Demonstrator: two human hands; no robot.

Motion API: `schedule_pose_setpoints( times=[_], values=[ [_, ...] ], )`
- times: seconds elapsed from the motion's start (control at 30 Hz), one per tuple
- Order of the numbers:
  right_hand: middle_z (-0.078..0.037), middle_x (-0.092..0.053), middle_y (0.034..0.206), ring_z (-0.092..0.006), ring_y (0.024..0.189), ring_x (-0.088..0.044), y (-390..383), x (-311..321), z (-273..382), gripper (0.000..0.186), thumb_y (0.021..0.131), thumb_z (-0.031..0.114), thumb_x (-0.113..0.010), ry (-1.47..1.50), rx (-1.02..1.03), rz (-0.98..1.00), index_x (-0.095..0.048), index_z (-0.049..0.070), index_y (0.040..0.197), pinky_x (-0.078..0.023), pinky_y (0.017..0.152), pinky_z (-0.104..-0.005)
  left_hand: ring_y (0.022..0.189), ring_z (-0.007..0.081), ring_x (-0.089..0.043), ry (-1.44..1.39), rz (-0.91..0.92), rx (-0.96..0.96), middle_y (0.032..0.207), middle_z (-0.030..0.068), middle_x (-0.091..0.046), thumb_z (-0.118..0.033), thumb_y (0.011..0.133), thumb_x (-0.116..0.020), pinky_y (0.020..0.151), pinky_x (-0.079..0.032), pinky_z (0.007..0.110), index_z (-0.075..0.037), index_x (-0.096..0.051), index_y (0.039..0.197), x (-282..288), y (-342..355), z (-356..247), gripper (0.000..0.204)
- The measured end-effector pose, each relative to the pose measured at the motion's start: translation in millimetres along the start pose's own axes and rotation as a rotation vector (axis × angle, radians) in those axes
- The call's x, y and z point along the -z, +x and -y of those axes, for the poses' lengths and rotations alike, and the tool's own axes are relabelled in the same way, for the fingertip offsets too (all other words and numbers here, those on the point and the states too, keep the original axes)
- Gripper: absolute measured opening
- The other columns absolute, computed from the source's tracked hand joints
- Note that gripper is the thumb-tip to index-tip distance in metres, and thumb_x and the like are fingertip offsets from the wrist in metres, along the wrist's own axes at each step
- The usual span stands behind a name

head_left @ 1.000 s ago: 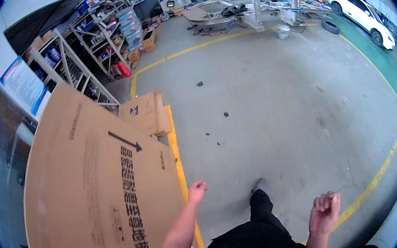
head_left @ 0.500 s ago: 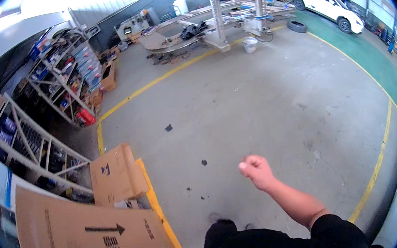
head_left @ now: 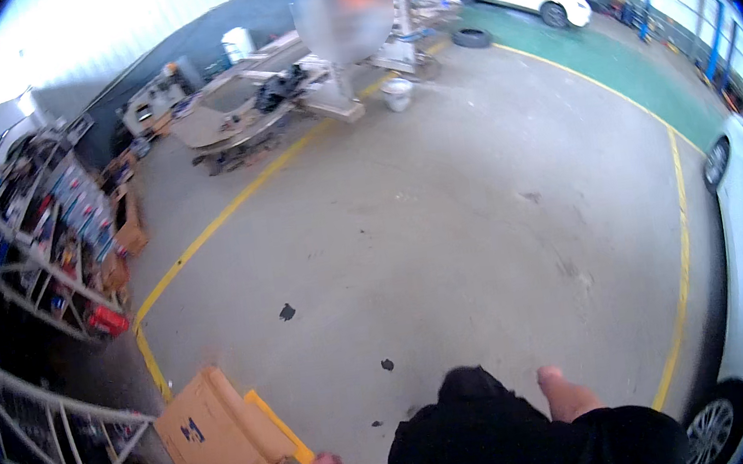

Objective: The person secures a white car's front bumper using zip ties. They walk to a storage area to retrieve wire cutters, cut a zip tie, and return to the car to fasten the bumper to the wheel arch. The person then returns to the bumper area to continue securing it.

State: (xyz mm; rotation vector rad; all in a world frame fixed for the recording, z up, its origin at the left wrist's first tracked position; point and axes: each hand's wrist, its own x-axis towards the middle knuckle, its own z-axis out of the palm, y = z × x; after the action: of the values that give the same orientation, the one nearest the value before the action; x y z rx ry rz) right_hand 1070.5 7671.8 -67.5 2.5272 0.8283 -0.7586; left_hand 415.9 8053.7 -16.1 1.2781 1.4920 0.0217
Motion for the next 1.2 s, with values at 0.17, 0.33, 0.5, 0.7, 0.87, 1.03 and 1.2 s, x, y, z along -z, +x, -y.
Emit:
schedule_pose_setpoints(
  times=[0.17,0.33,0.5,0.7,0.87,1.03,1.2],
  values=[
    [-0.011,-0.074,0.091,-0.0305,0.088,-0.072,-32.8,39.6,60.1,0.011,0.078,0.020,-0.071,-0.145,0.154,0.215,-0.075,0.012,0.085,-0.057,0.070,-0.0445,0.068,0.0157,-0.058,-0.664,-0.488,-0.119,0.083,0.0070,-0.059,-0.013,0.097,-0.056,0.058,-0.048,0.028,-0.002,-0.058,0.115,178.6,89.5,-196.6,0.021],
    [-0.015,-0.069,0.095,-0.0335,0.097,-0.067,50.7,111.8,151.0,0.028,0.080,0.029,-0.070,-0.187,0.508,0.150,-0.070,0.009,0.100,-0.054,0.080,-0.0466,0.082,0.0165,-0.062,-0.403,-0.390,-0.096,0.093,0.0078,-0.067,-0.018,0.095,-0.062,0.074,-0.052,0.032,-0.001,-0.063,0.120,261.7,160.2,-273.3,0.030],
    [-0.014,-0.072,0.093,-0.0321,0.090,-0.069,256.4,218.6,373.7,0.024,0.084,0.033,-0.065,-0.165,0.776,0.089,-0.071,0.011,0.091,-0.054,0.077,-0.0464,0.093,0.0205,-0.067,0.253,-0.140,-0.077,0.099,0.0097,-0.071,-0.027,0.096,-0.061,0.081,-0.054,0.034,-0.001,-0.067,0.117,349.7,178.6,-240.3,0.033],
    [-0.013,-0.072,0.086,-0.0240,0.079,-0.068,333.2,581.7,688.1,0.026,0.081,0.024,-0.073,0.482,0.576,0.071,-0.071,0.001,0.093,-0.054,0.071,-0.0385,0.102,0.0268,-0.067,0.489,-0.165,-0.077,0.106,0.0063,-0.071,-0.033,0.093,-0.057,0.086,-0.055,0.040,-0.007,-0.069,0.104,370.6,163.3,-97.5,0.030],
    [-0.013,-0.073,0.086,-0.0232,0.080,-0.069,360.6,817.0,879.3,0.026,0.080,0.022,-0.075,0.525,0.870,-0.149,-0.071,0.001,0.095,-0.054,0.074,-0.0363,0.107,0.0306,-0.064,1.032,0.108,-0.334,0.103,0.0070,-0.065,-0.032,0.086,-0.061,0.088,-0.054,0.046,-0.011,-0.064,0.096,341.8,240.4,-129.3,0.024],
    [-0.012,-0.072,0.086,-0.0241,0.081,-0.069,386.7,886.4,1027.5,0.025,0.080,0.021,-0.074,0.337,0.958,-0.199,-0.070,0.001,0.094,-0.055,0.076,-0.0373,0.112,0.0249,-0.061,-0.265,0.350,0.411,0.116,0.0060,-0.064,-0.047,0.091,-0.058,0.089,-0.051,0.045,-0.015,-0.064,0.113,384.5,351.3,-261.7,0.039],
    [-0.011,-0.070,0.083,-0.0232,0.079,-0.068,404.7,821.9,1134.3,0.022,0.081,0.021,-0.072,0.351,0.777,0.140,-0.069,0.002,0.091,-0.053,0.073,-0.0374,0.074,0.0265,-0.061,0.500,0.104,0.103,0.089,0.0122,-0.069,-0.027,0.085,-0.053,0.064,-0.047,0.047,-0.008,-0.068,0.095,591.5,537.9,-380.3,0.026]
  ],
)
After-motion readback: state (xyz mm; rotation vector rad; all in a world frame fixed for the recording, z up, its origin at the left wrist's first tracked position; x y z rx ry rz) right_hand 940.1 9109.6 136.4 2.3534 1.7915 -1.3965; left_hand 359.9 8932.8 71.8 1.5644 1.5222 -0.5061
